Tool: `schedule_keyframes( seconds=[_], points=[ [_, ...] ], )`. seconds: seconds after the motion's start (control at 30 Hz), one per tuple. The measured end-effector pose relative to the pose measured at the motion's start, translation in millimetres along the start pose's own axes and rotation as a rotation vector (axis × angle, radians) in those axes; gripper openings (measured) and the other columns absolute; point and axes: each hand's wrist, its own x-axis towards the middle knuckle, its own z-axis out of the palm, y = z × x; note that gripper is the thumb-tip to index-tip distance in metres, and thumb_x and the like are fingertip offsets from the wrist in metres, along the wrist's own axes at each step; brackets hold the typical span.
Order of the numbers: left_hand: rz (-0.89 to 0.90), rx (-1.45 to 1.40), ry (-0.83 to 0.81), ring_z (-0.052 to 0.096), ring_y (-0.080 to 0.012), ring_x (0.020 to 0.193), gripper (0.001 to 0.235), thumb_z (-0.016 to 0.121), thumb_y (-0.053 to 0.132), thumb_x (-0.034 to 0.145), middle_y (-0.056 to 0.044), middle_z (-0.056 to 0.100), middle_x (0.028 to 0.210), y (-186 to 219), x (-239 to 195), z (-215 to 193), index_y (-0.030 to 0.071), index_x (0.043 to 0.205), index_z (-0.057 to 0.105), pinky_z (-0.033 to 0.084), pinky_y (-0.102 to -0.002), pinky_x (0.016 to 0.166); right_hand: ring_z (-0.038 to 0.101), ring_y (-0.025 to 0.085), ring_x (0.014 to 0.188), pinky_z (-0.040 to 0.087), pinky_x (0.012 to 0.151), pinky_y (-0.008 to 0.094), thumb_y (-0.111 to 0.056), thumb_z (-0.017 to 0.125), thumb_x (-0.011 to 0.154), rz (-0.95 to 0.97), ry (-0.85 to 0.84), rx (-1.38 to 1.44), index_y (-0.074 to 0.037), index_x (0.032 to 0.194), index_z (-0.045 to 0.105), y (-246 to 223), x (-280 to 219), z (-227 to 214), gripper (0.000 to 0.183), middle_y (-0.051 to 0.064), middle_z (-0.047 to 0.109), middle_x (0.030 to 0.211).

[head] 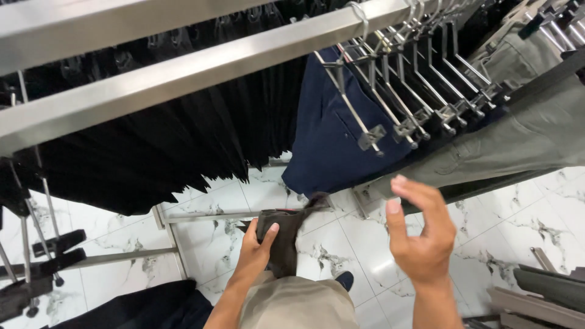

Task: The person takes a pair of trousers from a rack, folds them, and clips them onto a hanger before hanging them back onto the clothing rack.

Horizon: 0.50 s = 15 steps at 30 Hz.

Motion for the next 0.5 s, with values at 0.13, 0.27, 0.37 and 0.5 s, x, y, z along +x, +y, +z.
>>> schedule_keyframes(
  seconds=[0.13, 0.27, 0.37, 0.5],
  points=[
    [0.077, -0.076, -0.022, 0.068, -0.0177, 0.095, 0.047, 0.060, 0.044, 0.090, -0.005, 0.071, 0.105, 16.2, -1.5, -20.7, 0.013, 0.124, 0.062, 0.050, -0.030, 0.082, 0.069, 0.035, 0.107, 0.057, 0.098, 0.042, 0.000, 0.059, 0.103, -0.171, -0.032, -0.011, 0.009, 0.114, 0.064, -29.0, 74.7, 12.9, 0.016, 0.023, 0.069, 0.114],
    [0.116, -0.034, 0.018, 0.065, -0.0165, 0.095, 0.044, 0.059, 0.045, 0.091, -0.004, 0.069, 0.103, 19.2, -2.3, -41.8, 0.013, 0.121, 0.062, 0.049, -0.029, 0.086, 0.066, 0.030, 0.111, 0.054, 0.097, 0.039, -0.013, 0.062, 0.104, 0.116, -0.185, -0.106, 0.005, 0.123, 0.065, -43.5, 123.5, 34.0, 0.026, 0.018, 0.067, 0.124],
    [0.128, -0.116, 0.001, 0.065, -0.0174, 0.097, 0.040, 0.059, 0.040, 0.093, -0.006, 0.069, 0.105, 11.6, 3.6, -55.2, 0.011, 0.121, 0.061, 0.049, -0.030, 0.086, 0.065, 0.032, 0.113, 0.053, 0.096, 0.043, -0.026, 0.062, 0.100, 0.361, -0.289, -0.158, 0.002, 0.131, 0.060, -36.1, 144.6, 54.5, 0.042, 0.018, 0.066, 0.127],
    [0.141, -0.277, -0.100, 0.068, -0.0195, 0.099, 0.032, 0.050, 0.025, 0.100, -0.010, 0.073, 0.107, 12.5, -3.0, -69.0, 0.006, 0.122, 0.064, 0.048, -0.028, 0.087, 0.066, 0.034, 0.110, 0.055, 0.080, 0.050, -0.044, 0.062, 0.098, 0.636, -0.439, -0.353, -0.006, 0.146, 0.050, -21.8, 161.6, 83.2, 0.063, 0.014, 0.062, 0.138]
  ],
)
